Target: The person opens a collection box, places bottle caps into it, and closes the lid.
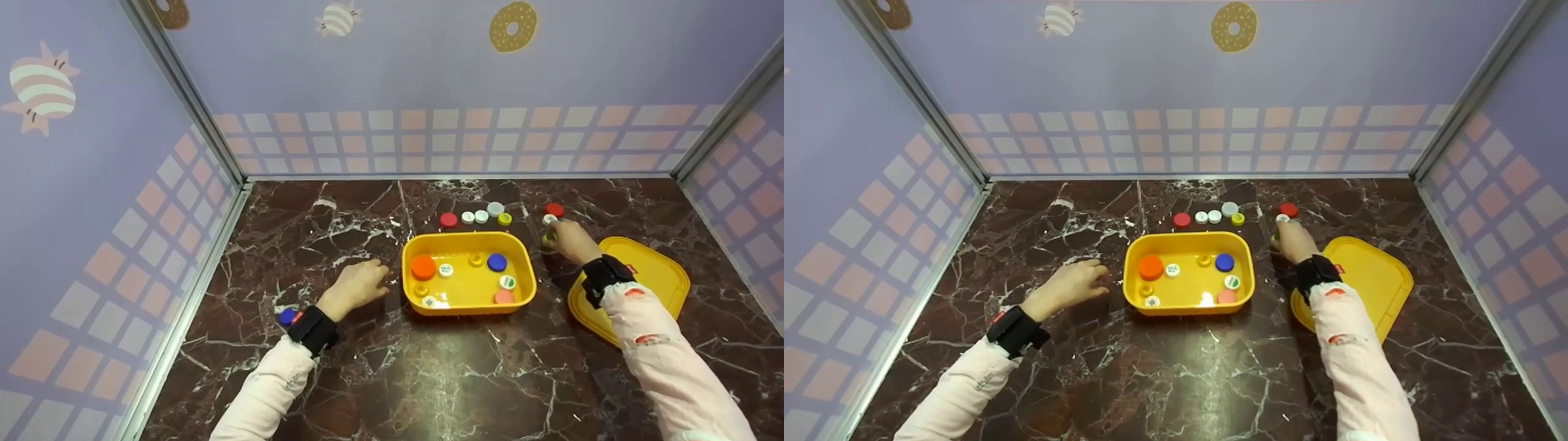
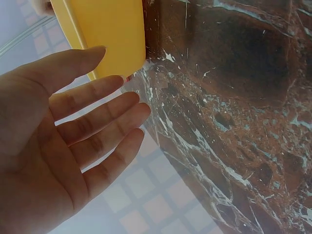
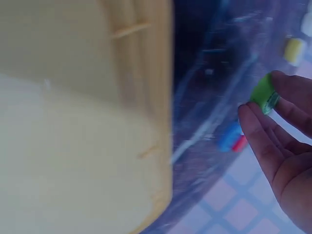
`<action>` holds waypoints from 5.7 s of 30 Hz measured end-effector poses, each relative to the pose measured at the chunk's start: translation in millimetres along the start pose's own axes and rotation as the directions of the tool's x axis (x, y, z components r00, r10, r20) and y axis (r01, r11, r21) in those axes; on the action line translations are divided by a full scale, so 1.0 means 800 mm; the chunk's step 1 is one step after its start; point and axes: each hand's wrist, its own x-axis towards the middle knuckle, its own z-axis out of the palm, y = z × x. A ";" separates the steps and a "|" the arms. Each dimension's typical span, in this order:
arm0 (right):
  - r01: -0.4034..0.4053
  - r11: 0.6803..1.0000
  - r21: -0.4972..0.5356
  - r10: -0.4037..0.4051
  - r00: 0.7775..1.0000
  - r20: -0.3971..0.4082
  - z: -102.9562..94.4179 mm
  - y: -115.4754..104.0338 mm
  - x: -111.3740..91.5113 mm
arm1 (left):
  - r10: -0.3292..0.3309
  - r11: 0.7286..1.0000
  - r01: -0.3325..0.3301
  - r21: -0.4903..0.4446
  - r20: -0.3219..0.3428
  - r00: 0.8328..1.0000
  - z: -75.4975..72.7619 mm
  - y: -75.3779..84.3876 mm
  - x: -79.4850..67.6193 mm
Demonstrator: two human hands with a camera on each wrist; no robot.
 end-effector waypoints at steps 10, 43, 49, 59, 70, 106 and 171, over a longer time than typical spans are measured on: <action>0.136 0.990 -0.033 -0.139 0.986 -0.093 -0.026 -0.058 0.007 | -0.021 1.000 0.021 0.001 0.032 0.999 -0.001 0.001 0.001; 0.380 0.925 -0.018 -0.367 0.904 0.221 0.016 -0.147 0.002 | -0.050 0.999 0.050 0.000 0.052 0.997 0.007 -0.002 -0.002; 0.424 0.906 -0.006 -0.413 0.884 0.218 0.022 -0.147 0.005 | -0.052 0.999 0.053 -0.008 0.055 0.997 0.007 -0.003 -0.002; 0.370 0.929 -0.001 -0.353 0.887 0.296 0.025 -0.147 0.004 | -0.048 0.999 0.049 -0.015 0.056 0.997 0.007 -0.004 -0.005; 0.363 0.932 -0.023 -0.345 0.903 0.254 0.017 -0.150 0.003 | -0.065 0.998 0.066 -0.010 0.051 0.997 0.006 -0.008 -0.007; 0.403 0.912 0.077 -0.401 0.915 -0.037 -0.010 -0.131 -0.013 | -0.452 0.890 0.455 -0.025 0.080 0.888 -0.008 -0.077 -0.063; 0.140 0.987 0.084 -0.138 0.990 -0.035 -0.023 -0.042 -0.050 | -0.409 0.911 0.406 -0.073 -0.269 0.872 0.006 -0.062 -0.060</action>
